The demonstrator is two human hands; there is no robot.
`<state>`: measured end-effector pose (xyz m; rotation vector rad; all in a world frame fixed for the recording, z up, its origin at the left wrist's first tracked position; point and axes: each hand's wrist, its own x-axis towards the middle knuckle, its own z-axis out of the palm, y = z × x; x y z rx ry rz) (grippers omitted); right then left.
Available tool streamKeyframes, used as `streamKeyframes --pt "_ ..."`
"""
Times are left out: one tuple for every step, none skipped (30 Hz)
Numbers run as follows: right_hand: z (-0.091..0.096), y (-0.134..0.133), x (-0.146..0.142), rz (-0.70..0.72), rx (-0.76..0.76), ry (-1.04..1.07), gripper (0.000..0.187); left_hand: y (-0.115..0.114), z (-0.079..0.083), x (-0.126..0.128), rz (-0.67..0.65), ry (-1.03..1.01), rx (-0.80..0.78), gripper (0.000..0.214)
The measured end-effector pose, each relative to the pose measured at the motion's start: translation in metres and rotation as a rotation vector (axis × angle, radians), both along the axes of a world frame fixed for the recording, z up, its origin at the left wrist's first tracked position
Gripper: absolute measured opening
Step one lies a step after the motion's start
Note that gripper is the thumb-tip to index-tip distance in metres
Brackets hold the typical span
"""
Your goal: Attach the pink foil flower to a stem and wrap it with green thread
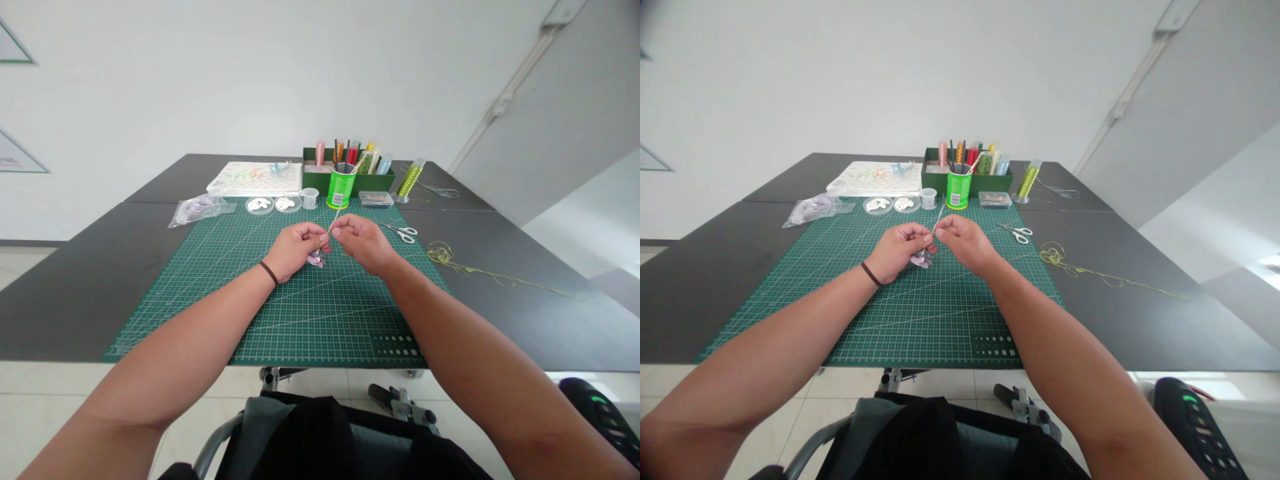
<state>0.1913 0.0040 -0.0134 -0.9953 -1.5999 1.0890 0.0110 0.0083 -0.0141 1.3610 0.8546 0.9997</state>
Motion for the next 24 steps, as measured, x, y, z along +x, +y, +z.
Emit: streamKeyframes --pt "0.0003 0.0001 -0.0003 -0.003 0.001 0.010 0.028 0.0001 -0.0002 -0.0001 -0.002 0.000 -0.001 0.007" --pt "0.0008 0.0001 -0.0006 -0.009 -0.002 0.019 0.028 0.0002 -0.0004 -0.0002 -0.003 0.001 -0.003 0.006" --pt "0.0014 0.0000 -0.0009 -0.016 -0.007 0.023 0.028 0.0003 -0.0006 -0.0003 -0.004 0.003 -0.007 0.007" --pt "0.0021 -0.0002 -0.0011 -0.023 -0.012 0.021 0.028 0.0004 -0.0008 -0.0004 -0.004 0.005 -0.011 0.007" --pt "0.0029 -0.0004 -0.0014 -0.032 -0.016 0.013 0.028 0.0004 -0.0008 -0.0004 -0.004 0.007 -0.017 0.007" --pt "0.0036 -0.0007 -0.0015 -0.041 -0.018 0.001 0.027 0.0004 -0.0008 -0.0004 -0.005 0.009 -0.023 0.007" --pt "0.0042 -0.0010 -0.0016 -0.050 -0.018 -0.014 0.027 0.0003 -0.0007 -0.0003 -0.006 0.009 -0.028 0.008" --pt "0.0047 -0.0011 -0.0017 -0.058 -0.016 -0.028 0.026 0.0001 -0.0006 -0.0002 -0.007 0.008 -0.033 0.008" --pt "0.0049 -0.0012 -0.0017 -0.064 -0.014 -0.041 0.025 0.0000 -0.0004 -0.0001 -0.007 0.008 -0.039 0.008" --pt "0.0049 -0.0010 -0.0018 -0.070 -0.013 -0.053 0.024 -0.0002 -0.0003 0.0001 -0.008 0.009 -0.046 0.008" --pt "0.0047 -0.0008 -0.0018 -0.074 -0.012 -0.060 0.024 -0.0003 -0.0002 0.0003 -0.008 0.013 -0.054 0.009" --pt "0.0043 -0.0005 -0.0018 -0.079 -0.011 -0.064 0.023 -0.0004 -0.0002 0.0004 -0.009 0.017 -0.061 0.010" --pt "0.0039 -0.0002 -0.0018 -0.081 -0.010 -0.067 0.023 -0.0004 -0.0002 0.0004 -0.010 0.020 -0.066 0.011" --pt "0.0034 0.0001 -0.0018 -0.083 -0.009 -0.069 0.023 -0.0004 -0.0003 0.0004 -0.014 0.022 -0.069 0.012" --pt "0.0031 0.0004 -0.0017 -0.084 -0.007 -0.071 0.024 -0.0003 -0.0004 0.0003 -0.017 0.021 -0.068 0.013" --pt "0.0029 0.0005 -0.0017 -0.083 -0.004 -0.071 0.024 -0.0002 -0.0005 0.0001 -0.022 0.018 -0.067 0.014" --pt "0.0029 0.0005 -0.0016 -0.080 -0.001 -0.069 0.025 -0.0001 -0.0007 -0.0002 -0.027 0.015 -0.065 0.015" --pt "0.0032 0.0003 -0.0017 -0.077 0.003 -0.067 0.026 0.0000 -0.0007 -0.0005 -0.032 0.012 -0.062 0.016" --pt "0.0036 0.0001 -0.0017 -0.073 0.006 -0.065 0.026 0.0000 -0.0008 -0.0007 -0.037 0.008 -0.060 0.018" --pt "0.0041 -0.0001 -0.0018 -0.069 0.009 -0.063 0.026 0.0001 -0.0008 -0.0010 -0.043 0.004 -0.058 0.019" --pt "0.0048 -0.0004 -0.0019 -0.066 0.013 -0.065 0.026 0.0001 -0.0008 -0.0011 -0.049 0.000 -0.056 0.019" --pt "0.0054 -0.0007 -0.0020 -0.066 0.017 -0.068 0.026 0.0000 -0.0009 -0.0012 -0.055 -0.002 -0.053 0.020" --pt "0.0059 -0.0009 -0.0022 -0.068 0.021 -0.075 0.025 0.0000 -0.0010 -0.0012 -0.060 -0.002 -0.049 0.020" --pt "0.0064 -0.0012 -0.0023 -0.070 0.024 -0.082 0.025 0.0000 -0.0012 -0.0012 -0.061 0.001 -0.042 0.020"
